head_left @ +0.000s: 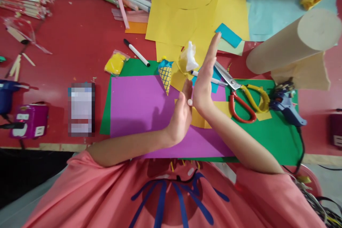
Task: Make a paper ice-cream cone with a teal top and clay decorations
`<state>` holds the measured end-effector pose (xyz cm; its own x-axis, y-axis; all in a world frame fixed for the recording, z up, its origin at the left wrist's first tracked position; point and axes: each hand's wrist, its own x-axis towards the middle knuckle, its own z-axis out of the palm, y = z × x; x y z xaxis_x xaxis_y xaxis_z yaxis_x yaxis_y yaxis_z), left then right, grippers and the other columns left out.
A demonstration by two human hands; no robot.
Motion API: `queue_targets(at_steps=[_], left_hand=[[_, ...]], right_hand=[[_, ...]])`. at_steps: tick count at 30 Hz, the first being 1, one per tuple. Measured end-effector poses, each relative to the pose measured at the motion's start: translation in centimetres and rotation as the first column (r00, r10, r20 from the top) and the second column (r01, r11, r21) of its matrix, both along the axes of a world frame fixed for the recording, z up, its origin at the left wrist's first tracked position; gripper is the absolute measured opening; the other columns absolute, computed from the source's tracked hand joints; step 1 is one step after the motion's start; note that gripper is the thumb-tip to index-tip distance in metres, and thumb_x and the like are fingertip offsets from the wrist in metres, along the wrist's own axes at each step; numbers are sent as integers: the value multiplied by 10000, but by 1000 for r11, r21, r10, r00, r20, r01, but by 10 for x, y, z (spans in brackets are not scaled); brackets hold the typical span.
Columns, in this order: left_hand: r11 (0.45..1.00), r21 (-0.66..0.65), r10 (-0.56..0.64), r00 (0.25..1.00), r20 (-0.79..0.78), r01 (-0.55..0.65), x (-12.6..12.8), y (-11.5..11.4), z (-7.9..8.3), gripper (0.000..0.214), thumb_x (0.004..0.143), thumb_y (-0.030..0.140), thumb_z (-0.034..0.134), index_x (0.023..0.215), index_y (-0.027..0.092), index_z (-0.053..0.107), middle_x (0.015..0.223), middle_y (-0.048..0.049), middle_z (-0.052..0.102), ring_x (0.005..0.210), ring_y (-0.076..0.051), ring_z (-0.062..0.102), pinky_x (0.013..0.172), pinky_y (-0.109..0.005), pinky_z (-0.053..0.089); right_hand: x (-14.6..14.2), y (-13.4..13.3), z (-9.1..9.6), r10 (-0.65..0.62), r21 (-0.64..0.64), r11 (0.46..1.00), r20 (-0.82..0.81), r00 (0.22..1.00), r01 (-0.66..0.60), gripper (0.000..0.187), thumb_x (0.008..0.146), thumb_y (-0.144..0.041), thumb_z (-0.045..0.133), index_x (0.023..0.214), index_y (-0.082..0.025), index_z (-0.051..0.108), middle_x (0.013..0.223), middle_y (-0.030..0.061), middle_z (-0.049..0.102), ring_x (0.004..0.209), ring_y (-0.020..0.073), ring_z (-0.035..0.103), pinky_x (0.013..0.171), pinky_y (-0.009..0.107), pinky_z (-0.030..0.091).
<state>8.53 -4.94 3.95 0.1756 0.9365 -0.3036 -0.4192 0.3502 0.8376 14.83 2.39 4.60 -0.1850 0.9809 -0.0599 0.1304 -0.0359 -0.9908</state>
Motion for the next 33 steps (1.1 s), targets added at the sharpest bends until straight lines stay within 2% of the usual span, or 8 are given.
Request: queue_targets(at_steps=[3, 6, 10, 13, 18, 23, 27, 33], left_hand=[[994, -110, 8, 996, 84, 1, -1, 7, 1, 411, 994, 500, 296, 1214, 279, 563, 1373, -13, 591, 1394, -200, 475, 1048, -361, 504], [953, -301, 53, 970, 237, 21, -11, 14, -2, 285, 967, 361, 423, 1108, 219, 626, 1310, -33, 633, 1310, -172, 549, 1013, -283, 505], [907, -418, 149, 891, 428, 49, -31, 17, -1, 310, 960, 291, 400, 1067, 175, 668, 1168, -58, 696, 1123, -154, 653, 917, -258, 538], [901, -432, 171, 877, 449, 46, -41, 18, 3, 338, 961, 236, 363, 1116, 177, 657, 1003, -44, 719, 929, -133, 687, 767, -230, 543], [866, -396, -82, 868, 490, 305, -56, 22, -6, 282, 951, 349, 459, 1110, 218, 652, 862, -5, 716, 718, -106, 657, 734, -248, 544], [855, -90, -509, 860, 40, 510, -72, 28, -19, 541, 744, 582, 740, 1112, 191, 678, 983, -61, 743, 866, -174, 707, 764, -262, 552], [883, 82, -405, 838, -366, 462, -78, 26, -22, 397, 748, 478, 773, 975, 155, 732, 896, -37, 743, 814, -140, 683, 700, -207, 531], [874, 193, -238, 739, -630, 446, -86, 22, -27, 337, 849, 476, 673, 907, 151, 739, 787, -13, 734, 688, -101, 644, 616, -176, 487]], right_hand=[[4, 12, -4, -255, 290, 925, -5, 967, 246, 661, 976, -661, 221, 1529, -297, 219, 1685, -96, 8, 1559, 129, -99, 1290, 337, 11], [15, 16, -2, -256, 274, 925, -62, 965, 263, 514, 1017, -555, 261, 1394, -248, 429, 1619, 15, 300, 1535, 140, 209, 1269, 322, 185], [41, -1, 2, 20, 342, 938, 122, 992, -61, 314, 1017, -456, 401, 1114, -276, 640, 1176, 43, 701, 1154, 197, 642, 1029, 370, 494], [52, -23, -9, 133, 488, 798, 432, 892, -354, 352, 902, -483, 628, 1114, -206, 677, 1252, 124, 676, 1217, 297, 603, 1055, 505, 461], [59, -42, -29, 83, 619, 684, 459, 885, -386, 258, 917, -329, 638, 1138, -199, 670, 1261, 153, 665, 1222, 296, 603, 1014, 492, 506], [64, -41, -31, 43, 650, 677, 433, 900, -345, 205, 928, -229, 611, 1133, -220, 627, 1243, 147, 671, 1152, 270, 648, 931, 460, 551], [58, -46, -35, 115, 619, 700, 394, 912, -356, 174, 945, -219, 574, 1117, -208, 603, 1252, 156, 662, 1151, 245, 655, 902, 410, 573], [57, -52, -37, 148, 519, 779, 393, 907, -352, 291, 942, -291, 609, 1221, -209, 589, 1059, 103, 722, 960, 199, 706, 807, 318, 589]])
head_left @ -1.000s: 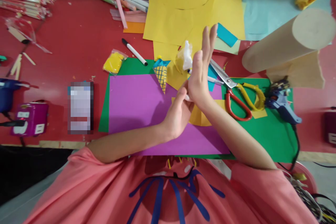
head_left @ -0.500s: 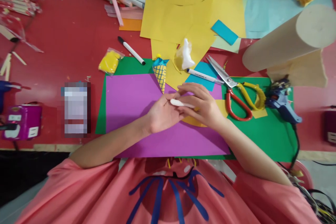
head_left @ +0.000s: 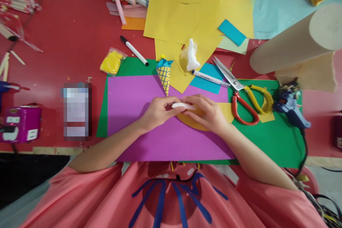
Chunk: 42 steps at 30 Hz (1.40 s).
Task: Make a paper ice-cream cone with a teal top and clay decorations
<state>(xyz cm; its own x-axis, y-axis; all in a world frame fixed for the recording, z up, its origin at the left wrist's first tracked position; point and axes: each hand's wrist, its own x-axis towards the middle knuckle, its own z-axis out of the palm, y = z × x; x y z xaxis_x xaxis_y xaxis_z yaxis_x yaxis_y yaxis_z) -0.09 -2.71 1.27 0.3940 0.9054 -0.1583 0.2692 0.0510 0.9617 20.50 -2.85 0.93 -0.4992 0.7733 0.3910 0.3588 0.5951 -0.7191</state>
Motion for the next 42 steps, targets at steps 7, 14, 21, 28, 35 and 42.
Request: queue_targets(at_steps=[7, 14, 21, 28, 35, 42], left_hand=[[992, -75, -96, 988, 122, 106, -3, 4, 2, 603, 770, 609, 696, 1153, 144, 700, 984, -86, 781, 882, -191, 749, 733, -230, 593], [782, 619, -3, 993, -122, 79, -4, -1, 0, 297, 869, 257, 696, 1158, 191, 689, 1064, -49, 784, 908, -120, 760, 851, -169, 576], [705, 705, 36, 989, -146, 79, -3, 0, -3, 183, 917, 281, 635, 1041, 181, 724, 958, -29, 801, 784, -94, 759, 746, -140, 567], [985, 166, -50, 999, -7, 51, -5, 2, -3, 486, 855, 529, 650, 1177, 169, 697, 1026, -75, 787, 831, -149, 755, 724, -191, 582], [946, 324, -1, 998, -64, 22, -3, 0, -5, 307, 860, 444, 677, 987, 169, 721, 917, -62, 789, 784, -124, 731, 716, -186, 551], [958, 287, 39, 995, -95, -10, -8, 0, -3, 340, 872, 495, 647, 908, 172, 747, 745, -19, 778, 609, -97, 695, 589, -165, 511]], right_hand=[[8, 2, -4, -39, -15, 999, -25, 999, 39, 183, 966, -272, 560, 1084, -195, 677, 865, 62, 725, 775, 169, 688, 668, 280, 548], [7, 2, 0, -37, -59, 998, -64, 997, 33, 148, 948, -293, 590, 1042, -192, 645, 875, 62, 728, 773, 166, 689, 675, 275, 548], [4, -3, 3, -52, -145, 989, -84, 995, 39, 168, 920, -275, 635, 1069, -198, 630, 962, 69, 754, 833, 159, 719, 716, 248, 549], [6, -3, -5, -105, -97, 991, -118, 987, 94, 99, 899, -215, 644, 992, -190, 667, 882, 63, 746, 765, 156, 707, 658, 247, 540], [3, -6, 0, -108, -163, 982, -89, 990, 93, 168, 892, -256, 665, 1049, -209, 629, 952, 55, 761, 800, 154, 722, 695, 247, 556], [5, -4, -1, -66, -176, 983, -90, 994, 49, 140, 910, -231, 632, 1045, -195, 645, 962, 63, 768, 853, 156, 733, 733, 248, 568]])
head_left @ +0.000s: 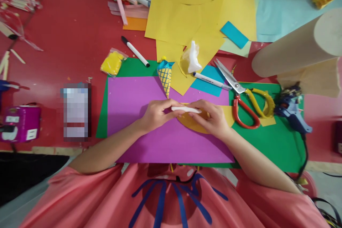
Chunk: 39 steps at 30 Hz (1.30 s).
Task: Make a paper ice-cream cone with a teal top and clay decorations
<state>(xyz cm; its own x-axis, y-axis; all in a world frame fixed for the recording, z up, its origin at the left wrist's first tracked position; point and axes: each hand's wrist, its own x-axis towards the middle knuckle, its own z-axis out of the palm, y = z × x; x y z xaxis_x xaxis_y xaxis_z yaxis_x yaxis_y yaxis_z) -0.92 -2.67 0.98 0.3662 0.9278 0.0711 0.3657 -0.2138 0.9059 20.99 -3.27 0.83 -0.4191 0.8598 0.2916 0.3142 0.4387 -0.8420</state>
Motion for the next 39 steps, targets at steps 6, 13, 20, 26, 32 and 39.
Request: queue_targets(at_steps=[6, 13, 20, 26, 32, 39], left_hand=[[998, -40, -37, 994, 108, 41, 0, 1, 3, 556, 797, 586, 686, 1182, 186, 714, 1055, -86, 783, 931, -195, 759, 830, -247, 594], [987, 161, -13, 1000, 24, 9, 5, 1, 0, 257, 850, 394, 703, 979, 181, 767, 922, -65, 802, 752, -134, 756, 740, -187, 586], [995, 100, 15, 999, 33, -18, 4, -1, 1, 274, 859, 436, 682, 940, 191, 774, 882, -46, 803, 736, -137, 755, 709, -184, 581], [992, 120, -53, 993, 104, 40, 3, -1, 0, 528, 797, 396, 759, 1288, 237, 649, 1151, -64, 756, 975, -176, 756, 872, -223, 594], [990, 138, -14, 999, 30, 10, 3, -2, -1, 304, 880, 394, 668, 1133, 240, 739, 1064, -31, 781, 866, -147, 767, 801, -196, 601], [994, 99, -56, 988, 143, 42, 4, -1, 6, 236, 866, 366, 689, 1041, 232, 774, 1008, -40, 790, 813, -149, 769, 735, -192, 597]], right_hand=[[0, 1, 3, -41, -10, 999, 3, 999, 41, 137, 915, -273, 638, 1024, -197, 666, 923, 58, 782, 812, 159, 743, 711, 252, 577], [-1, -1, -1, -30, 1, 1000, -18, 999, 30, 153, 892, -218, 647, 1044, -214, 644, 976, 56, 776, 854, 159, 743, 742, 250, 577], [0, -1, 1, -76, -10, 997, 11, 997, 76, 115, 912, -299, 642, 952, -215, 710, 855, 36, 790, 711, 152, 742, 631, 228, 566], [2, 1, 2, -130, -50, 990, -13, 991, 130, 172, 895, -350, 674, 981, -215, 737, 912, 45, 800, 785, 172, 760, 692, 255, 595], [2, 2, 1, -94, -117, 989, -73, 993, 85, 325, 870, -373, 698, 1154, -217, 686, 1025, 62, 787, 873, 184, 760, 762, 285, 610], [0, 1, 1, -32, -71, 997, -171, 985, 20, 230, 853, -340, 724, 1028, -215, 643, 946, 48, 762, 861, 166, 741, 769, 277, 596]])
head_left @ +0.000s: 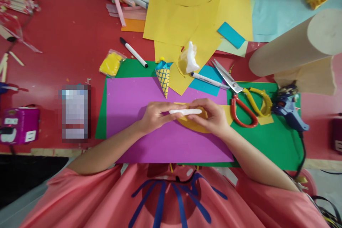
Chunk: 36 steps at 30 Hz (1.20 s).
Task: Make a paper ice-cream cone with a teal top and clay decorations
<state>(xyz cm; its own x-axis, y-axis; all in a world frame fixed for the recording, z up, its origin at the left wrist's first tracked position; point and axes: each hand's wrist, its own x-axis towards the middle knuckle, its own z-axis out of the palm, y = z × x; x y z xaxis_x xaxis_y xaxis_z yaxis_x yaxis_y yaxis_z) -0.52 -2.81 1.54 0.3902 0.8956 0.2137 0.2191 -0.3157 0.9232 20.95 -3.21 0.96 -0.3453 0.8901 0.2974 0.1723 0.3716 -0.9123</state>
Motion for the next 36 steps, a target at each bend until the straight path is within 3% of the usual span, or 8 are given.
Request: queue_targets(at_steps=[2, 8, 15, 21, 24, 29, 32, 36], left_hand=[[1000, -11, -19, 1000, -9, 19, 0, 0, 0, 269, 862, 404, 687, 1042, 224, 776, 1003, -52, 791, 800, -155, 768, 732, -204, 600], [1000, 13, -27, 998, -60, 28, 0, -1, -4, 494, 808, 464, 730, 1244, 237, 680, 1125, -62, 765, 928, -173, 761, 838, -229, 600], [943, 330, 72, 993, -97, -36, 1, 0, -5, 243, 861, 236, 705, 1100, 189, 712, 997, -42, 796, 835, -103, 763, 788, -132, 572], [907, 420, 95, 988, -120, -36, 3, -1, -5, 124, 896, 251, 662, 980, 176, 714, 932, -29, 802, 769, -93, 762, 727, -122, 571], [912, 409, 77, 992, -103, -29, -1, -1, -4, 156, 882, 235, 681, 1029, 210, 725, 914, -8, 804, 751, -85, 759, 726, -116, 566], [985, 166, -53, 998, 36, 46, -5, -1, -4, 658, 762, 489, 762, 1357, 264, 589, 1138, -68, 760, 942, -184, 764, 837, -230, 614], [998, 55, -32, 999, 7, 32, -2, 0, -4, 453, 812, 451, 727, 1213, 242, 698, 1098, -56, 772, 940, -177, 765, 842, -220, 612], [995, 100, 27, 999, -42, -22, 3, 0, -4, 254, 842, 298, 724, 1077, 204, 747, 1016, -37, 792, 873, -143, 770, 804, -176, 604]], right_hand=[[-2, -1, 0, 15, 10, 1000, -27, 1000, -15, 273, 830, -335, 752, 1032, -216, 612, 933, 38, 742, 844, 154, 726, 746, 260, 583], [-3, 0, 0, 21, 51, 998, 9, 1000, -22, 112, 871, -222, 699, 946, -206, 617, 853, 23, 713, 772, 129, 690, 694, 238, 538], [-2, 3, -1, 43, 4, 999, -11, 999, -43, 265, 833, -319, 752, 1028, -193, 624, 936, 59, 720, 838, 160, 693, 727, 270, 549], [-4, 4, 3, 19, 9, 1000, 16, 1000, -19, 82, 876, -224, 694, 939, -178, 670, 864, 52, 734, 789, 141, 695, 712, 249, 545], [-3, 3, 3, 7, 51, 999, 16, 1000, -7, 62, 883, -226, 689, 928, -187, 672, 855, 48, 740, 770, 141, 696, 695, 251, 550], [0, 1, 0, -20, 107, 994, 26, 999, 17, 79, 908, -248, 660, 978, -212, 662, 899, 47, 753, 826, 157, 724, 731, 263, 569], [0, 0, 0, -23, 126, 992, 76, 997, 14, 114, 903, -199, 648, 1015, -212, 637, 926, 51, 755, 839, 153, 730, 737, 248, 570], [-3, 0, 2, -3, 142, 990, 130, 992, -16, 163, 890, -159, 640, 1046, -196, 609, 939, 68, 744, 857, 157, 724, 750, 253, 571]])
